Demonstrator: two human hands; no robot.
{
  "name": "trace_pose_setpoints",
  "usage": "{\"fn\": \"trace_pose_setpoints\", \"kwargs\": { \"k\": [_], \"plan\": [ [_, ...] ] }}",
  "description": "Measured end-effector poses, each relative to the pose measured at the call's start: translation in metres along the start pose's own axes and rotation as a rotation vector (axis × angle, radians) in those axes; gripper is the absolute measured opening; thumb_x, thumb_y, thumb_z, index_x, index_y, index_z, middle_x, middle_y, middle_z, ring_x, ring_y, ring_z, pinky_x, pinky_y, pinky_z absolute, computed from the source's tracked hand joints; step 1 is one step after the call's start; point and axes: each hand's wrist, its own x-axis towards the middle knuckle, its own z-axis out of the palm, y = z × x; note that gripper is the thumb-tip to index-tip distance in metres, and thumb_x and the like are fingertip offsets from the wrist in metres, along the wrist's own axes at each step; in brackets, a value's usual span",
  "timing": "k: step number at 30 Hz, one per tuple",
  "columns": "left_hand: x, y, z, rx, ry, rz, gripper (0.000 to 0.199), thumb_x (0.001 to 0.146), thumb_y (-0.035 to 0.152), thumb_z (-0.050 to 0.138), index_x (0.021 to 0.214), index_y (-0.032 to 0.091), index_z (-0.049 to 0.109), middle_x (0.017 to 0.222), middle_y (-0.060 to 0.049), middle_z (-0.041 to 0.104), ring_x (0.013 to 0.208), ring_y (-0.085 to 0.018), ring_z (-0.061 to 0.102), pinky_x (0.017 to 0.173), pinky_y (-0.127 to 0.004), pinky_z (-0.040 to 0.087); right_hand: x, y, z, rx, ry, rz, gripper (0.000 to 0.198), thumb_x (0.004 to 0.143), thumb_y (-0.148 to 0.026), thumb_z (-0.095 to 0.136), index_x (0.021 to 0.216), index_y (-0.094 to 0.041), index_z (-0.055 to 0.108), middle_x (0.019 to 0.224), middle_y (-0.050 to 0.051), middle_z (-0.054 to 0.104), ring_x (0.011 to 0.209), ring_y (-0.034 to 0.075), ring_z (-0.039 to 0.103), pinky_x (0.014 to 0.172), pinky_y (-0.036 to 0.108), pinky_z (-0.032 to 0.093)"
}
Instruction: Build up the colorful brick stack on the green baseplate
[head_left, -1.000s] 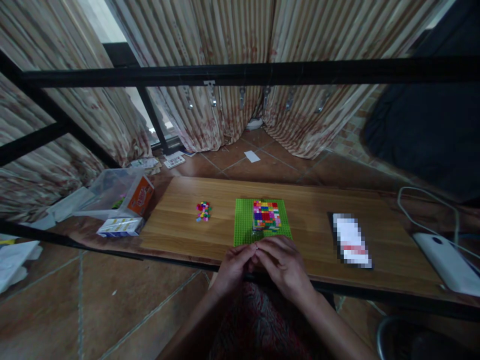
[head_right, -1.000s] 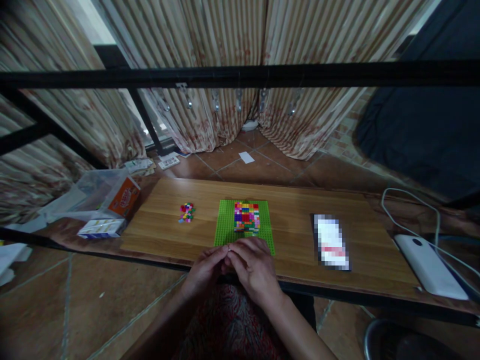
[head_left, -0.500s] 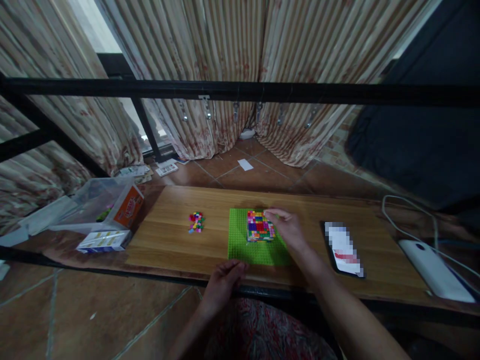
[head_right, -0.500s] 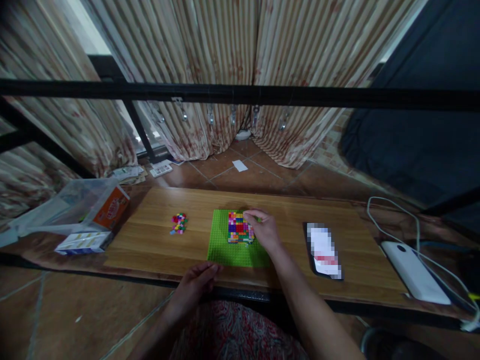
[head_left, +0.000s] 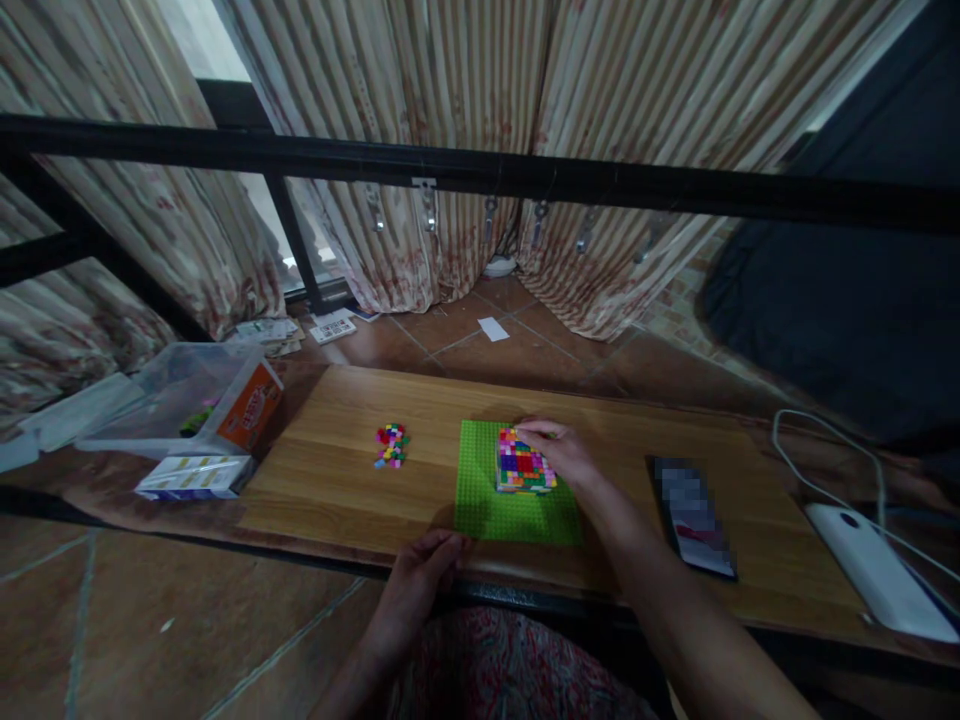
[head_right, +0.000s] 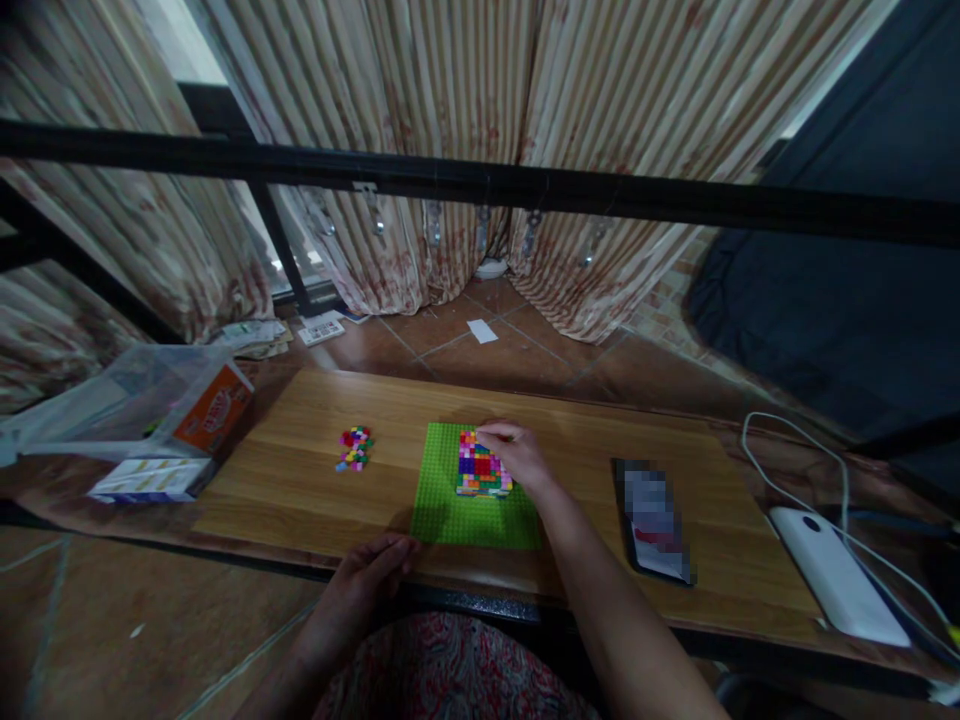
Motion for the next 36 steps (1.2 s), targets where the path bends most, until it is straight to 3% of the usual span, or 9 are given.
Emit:
{"fn": "trace_pose_setpoints", "kwargs": {
  "k": [9, 14, 19, 24, 30, 36],
  "plan": [
    [0.002, 0.009, -0.012, -0.088, 0.083, 0.002, 0.040, 0.064, 0.051, 0.074, 0.075, 0.013, 0.068, 0.059, 0.003, 0.051, 0.051, -0.005, 0.035, 0.049, -0.020, 0.026, 0.001, -0.004, 0.000, 0.077, -0.019, 0.145, 0.032, 0.052, -0.043, 0.085, 0.077, -0.024, 0.077, 0.078, 0.000, 0.075, 0.070, 0.015, 0.066, 0.072, 0.028, 0.050],
    [0.014, 0.022, -0.036, -0.040, 0.224, 0.094, 0.044, 0.063, 0.051, 0.073, 0.083, 0.012, 0.072, 0.061, 0.002, 0.054, 0.054, -0.007, 0.042, 0.051, -0.019, 0.032, -0.001, -0.009, 0.002, 0.129, 0.003, 0.256, 0.035, 0.048, -0.039, 0.086, 0.077, -0.023, 0.076, 0.071, -0.001, 0.074, 0.063, 0.015, 0.066, 0.066, 0.027, 0.050],
    [0.036, 0.036, -0.069, 0.207, 0.434, 0.287, 0.038, 0.071, 0.047, 0.065, 0.086, 0.013, 0.071, 0.066, 0.000, 0.061, 0.057, -0.010, 0.050, 0.056, -0.021, 0.039, -0.003, -0.014, 0.005, 0.136, 0.029, 0.276, 0.038, 0.046, -0.039, 0.087, 0.077, -0.021, 0.076, 0.069, 0.000, 0.073, 0.061, 0.016, 0.066, 0.063, 0.028, 0.051],
    [0.062, 0.037, -0.088, 0.711, 0.633, 0.376, 0.025, 0.079, 0.026, 0.059, 0.100, 0.018, 0.068, 0.093, -0.005, 0.069, 0.079, -0.015, 0.062, 0.072, -0.025, 0.047, -0.004, -0.013, 0.006, 0.116, 0.060, 0.256, 0.037, 0.044, -0.040, 0.087, 0.074, -0.021, 0.076, 0.068, 0.001, 0.073, 0.060, 0.017, 0.066, 0.063, 0.028, 0.052],
    [0.077, 0.038, -0.089, 1.146, 0.663, 0.326, 0.021, 0.086, 0.027, 0.054, 0.100, 0.024, 0.069, 0.102, -0.006, 0.066, 0.082, -0.018, 0.063, 0.069, -0.027, 0.044, -0.003, -0.009, 0.006, 0.114, 0.048, 0.263, 0.036, 0.047, -0.041, 0.086, 0.076, -0.022, 0.076, 0.067, 0.001, 0.073, 0.059, 0.016, 0.065, 0.063, 0.029, 0.051],
    [0.076, 0.037, -0.085, 1.121, 0.634, 0.388, 0.020, 0.087, 0.031, 0.054, 0.092, 0.022, 0.070, 0.091, -0.006, 0.066, 0.074, -0.017, 0.062, 0.066, -0.026, 0.042, -0.006, -0.002, 0.010, 0.121, 0.071, 0.135, 0.036, 0.049, -0.047, 0.084, 0.074, -0.022, 0.076, 0.071, 0.001, 0.074, 0.065, 0.018, 0.067, 0.069, 0.031, 0.052]
  ]
}}
